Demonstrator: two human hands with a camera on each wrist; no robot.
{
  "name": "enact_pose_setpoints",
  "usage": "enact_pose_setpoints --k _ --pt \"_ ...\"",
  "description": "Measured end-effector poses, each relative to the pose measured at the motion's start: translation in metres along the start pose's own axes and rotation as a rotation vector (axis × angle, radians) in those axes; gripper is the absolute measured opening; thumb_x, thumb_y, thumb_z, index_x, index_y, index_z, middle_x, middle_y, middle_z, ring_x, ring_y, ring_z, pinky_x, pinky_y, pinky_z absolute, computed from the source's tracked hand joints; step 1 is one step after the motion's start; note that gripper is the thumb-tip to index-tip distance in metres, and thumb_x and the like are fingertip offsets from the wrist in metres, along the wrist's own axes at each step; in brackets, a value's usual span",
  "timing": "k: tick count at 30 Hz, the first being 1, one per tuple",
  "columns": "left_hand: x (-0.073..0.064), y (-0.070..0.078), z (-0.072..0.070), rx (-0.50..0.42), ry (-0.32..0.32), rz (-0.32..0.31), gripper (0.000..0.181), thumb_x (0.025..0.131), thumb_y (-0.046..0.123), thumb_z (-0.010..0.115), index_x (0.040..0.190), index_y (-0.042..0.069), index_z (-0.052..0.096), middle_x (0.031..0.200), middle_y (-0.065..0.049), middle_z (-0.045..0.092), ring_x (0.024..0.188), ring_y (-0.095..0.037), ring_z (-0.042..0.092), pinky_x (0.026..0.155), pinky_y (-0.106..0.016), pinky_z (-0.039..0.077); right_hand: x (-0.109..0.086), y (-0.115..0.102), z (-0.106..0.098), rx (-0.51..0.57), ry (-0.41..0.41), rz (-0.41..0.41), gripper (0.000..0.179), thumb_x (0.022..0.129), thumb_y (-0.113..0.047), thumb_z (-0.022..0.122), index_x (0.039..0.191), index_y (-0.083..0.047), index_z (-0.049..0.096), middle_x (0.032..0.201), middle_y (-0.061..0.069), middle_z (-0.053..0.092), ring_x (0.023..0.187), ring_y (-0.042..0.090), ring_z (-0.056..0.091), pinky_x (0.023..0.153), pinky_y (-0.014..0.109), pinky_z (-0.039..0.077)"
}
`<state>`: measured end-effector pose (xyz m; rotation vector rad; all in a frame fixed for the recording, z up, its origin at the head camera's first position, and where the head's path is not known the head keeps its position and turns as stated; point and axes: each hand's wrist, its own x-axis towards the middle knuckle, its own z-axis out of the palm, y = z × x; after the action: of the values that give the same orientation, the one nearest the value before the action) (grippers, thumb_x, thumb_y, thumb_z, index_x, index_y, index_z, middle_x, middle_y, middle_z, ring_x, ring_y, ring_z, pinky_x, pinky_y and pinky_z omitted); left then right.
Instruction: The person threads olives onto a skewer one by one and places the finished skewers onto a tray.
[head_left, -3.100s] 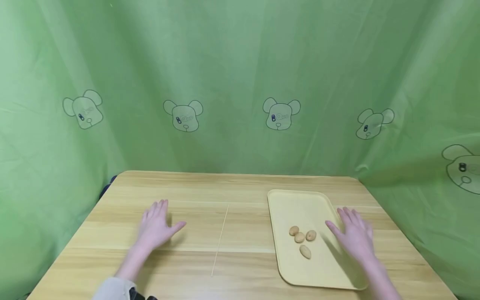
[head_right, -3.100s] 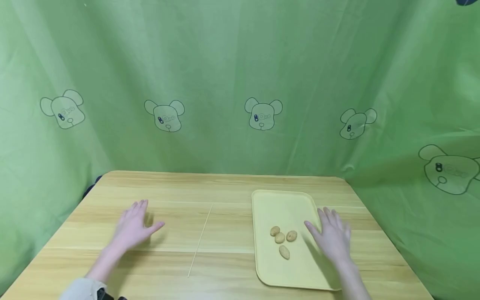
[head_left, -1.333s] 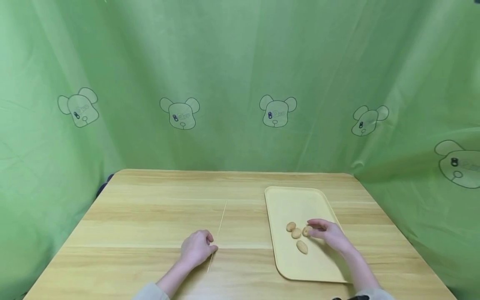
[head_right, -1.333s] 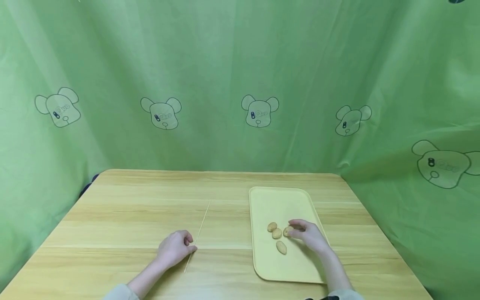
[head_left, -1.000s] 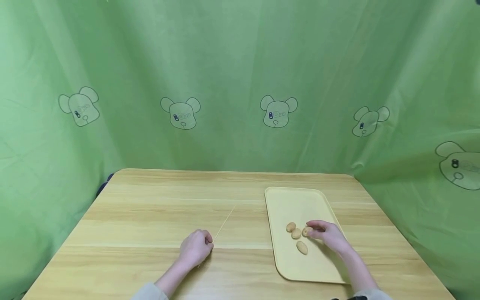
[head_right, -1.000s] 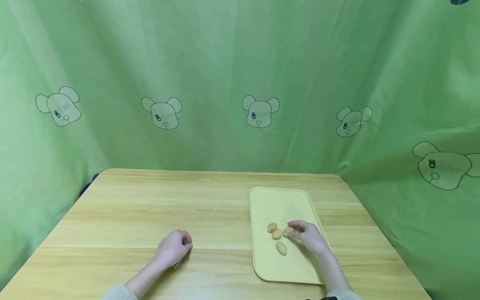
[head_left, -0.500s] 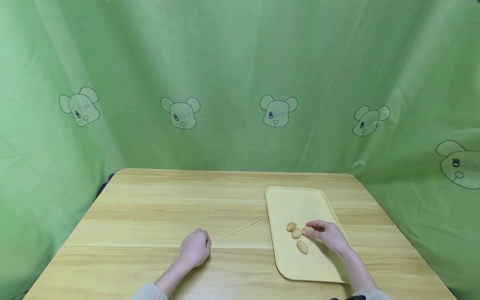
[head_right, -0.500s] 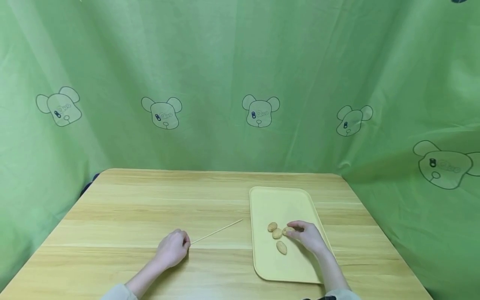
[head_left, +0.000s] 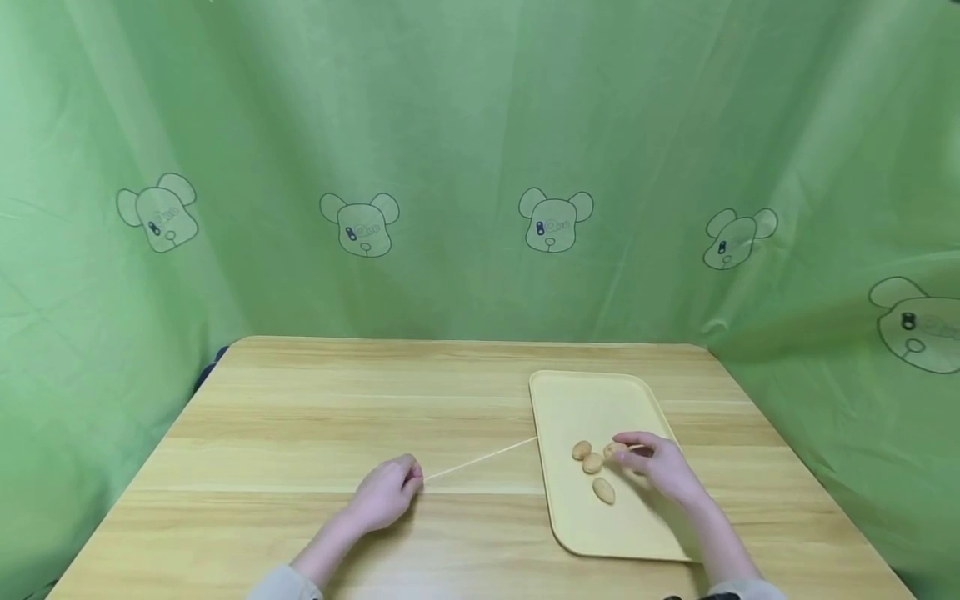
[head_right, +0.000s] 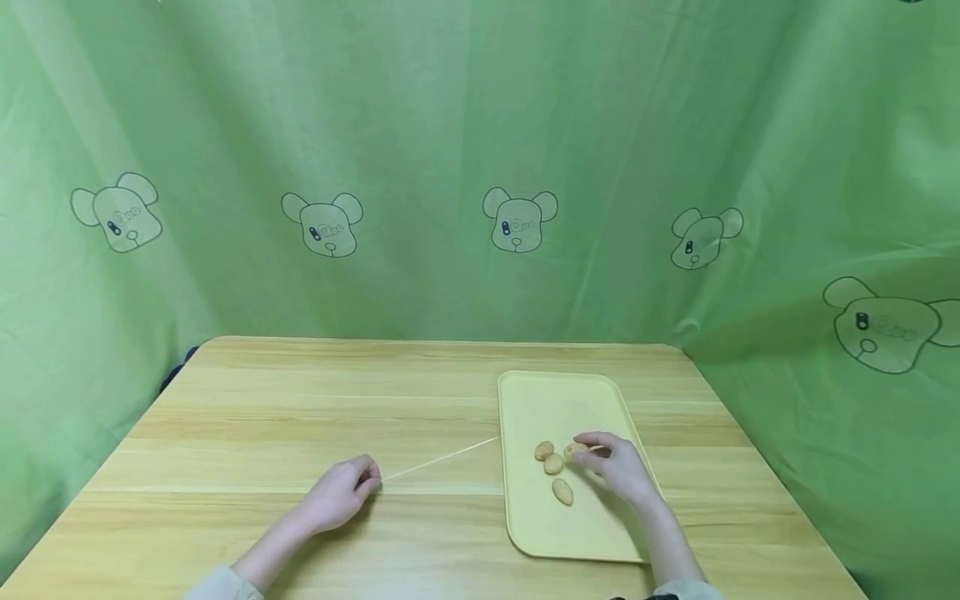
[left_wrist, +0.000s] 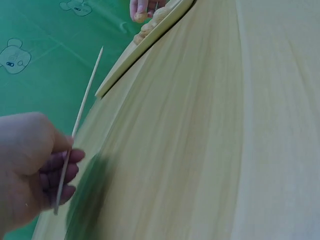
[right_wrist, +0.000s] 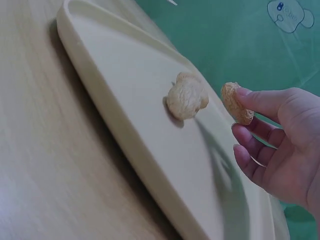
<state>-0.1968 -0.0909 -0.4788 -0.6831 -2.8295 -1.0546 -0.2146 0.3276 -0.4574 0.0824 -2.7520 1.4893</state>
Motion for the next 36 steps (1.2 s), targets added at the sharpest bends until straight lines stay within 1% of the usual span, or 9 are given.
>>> enact_pose_setpoints --k 4,8,15,18,20,24,29,32,36 --pt "-0.001 -0.002 -0.005 -0.025 0.009 0.027 0.005 0.090 0.008 0.056 0.085 0.010 0.057 0.073 0.007 0.053 0.064 -0.005 0.047 0.057 -0.022 0.044 -0.002 -0.010 0.000 0.034 0.011 -0.020 0.040 0.085 -0.017 0.067 0.116 0.007 0.058 0.103 0.018 0.063 0.082 0.010 0.059 0.071 0.026 0.050" --pt "-0.003 -0.001 -0.010 -0.060 0.047 0.039 0.005 0.090 0.009 0.056 0.086 0.010 0.059 0.074 0.007 0.054 0.064 -0.005 0.048 0.058 -0.022 0.044 -0.005 -0.022 0.004 0.050 0.019 -0.047 0.039 0.084 -0.017 0.068 0.116 0.004 0.059 0.106 0.018 0.063 0.082 0.008 0.060 0.074 0.025 0.049" --pt "-0.006 0.002 -0.017 -0.096 0.101 0.082 0.004 0.089 0.009 0.059 0.086 0.010 0.062 0.077 0.009 0.057 0.064 -0.002 0.047 0.057 -0.021 0.044 -0.007 -0.041 0.017 0.138 -0.010 -0.132 0.037 0.083 -0.008 0.068 0.115 0.007 0.058 0.099 0.018 0.062 0.080 0.009 0.059 0.073 0.022 0.048" --pt "-0.006 0.004 -0.020 -0.135 0.108 0.101 0.003 0.087 0.009 0.061 0.087 0.008 0.064 0.077 0.008 0.058 0.062 -0.002 0.046 0.055 -0.021 0.044 -0.007 -0.047 0.023 0.146 -0.009 -0.161 0.036 0.083 -0.009 0.068 0.113 0.007 0.059 0.099 0.016 0.062 0.079 0.009 0.059 0.072 0.022 0.048" --pt "-0.007 0.005 -0.022 -0.180 0.107 0.105 0.004 0.086 0.008 0.062 0.087 0.006 0.065 0.077 0.007 0.059 0.062 -0.003 0.046 0.055 -0.021 0.044 -0.007 -0.050 0.027 0.150 -0.012 -0.175 0.035 0.082 -0.010 0.069 0.112 0.007 0.060 0.099 0.015 0.063 0.079 0.009 0.059 0.071 0.022 0.048" --pt "-0.007 0.005 -0.024 -0.289 0.113 0.072 0.006 0.084 0.008 0.065 0.088 0.004 0.068 0.078 0.006 0.061 0.062 -0.005 0.047 0.054 -0.021 0.044 -0.006 -0.054 0.034 0.187 -0.037 -0.180 0.035 0.082 -0.010 0.070 0.111 0.007 0.060 0.093 0.013 0.064 0.077 0.013 0.061 0.068 0.025 0.050" --pt "-0.007 0.005 -0.028 -0.393 0.135 -0.013 0.009 0.082 0.012 0.069 0.087 0.005 0.070 0.068 0.003 0.057 0.057 -0.007 0.044 0.049 -0.019 0.038 -0.007 -0.060 0.042 0.249 -0.059 -0.159 0.035 0.081 -0.005 0.070 0.111 0.008 0.059 0.091 0.014 0.063 0.074 0.012 0.058 0.062 0.026 0.050" --pt "-0.007 0.005 -0.030 -0.431 0.140 -0.037 0.008 0.081 0.011 0.070 0.086 0.005 0.070 0.065 0.002 0.055 0.056 -0.006 0.043 0.049 -0.018 0.037 -0.009 -0.063 0.046 0.255 -0.060 -0.150 0.036 0.080 -0.004 0.070 0.111 0.009 0.058 0.089 0.014 0.061 0.070 0.010 0.054 0.058 0.024 0.048" --pt "-0.009 0.006 -0.034 -0.445 0.140 -0.045 0.006 0.081 0.010 0.070 0.084 0.006 0.069 0.067 0.002 0.056 0.057 -0.007 0.044 0.049 -0.018 0.037 -0.009 -0.068 0.051 0.252 -0.064 -0.139 0.035 0.081 -0.005 0.069 0.111 0.009 0.058 0.086 0.011 0.061 0.071 0.010 0.054 0.059 0.022 0.047"
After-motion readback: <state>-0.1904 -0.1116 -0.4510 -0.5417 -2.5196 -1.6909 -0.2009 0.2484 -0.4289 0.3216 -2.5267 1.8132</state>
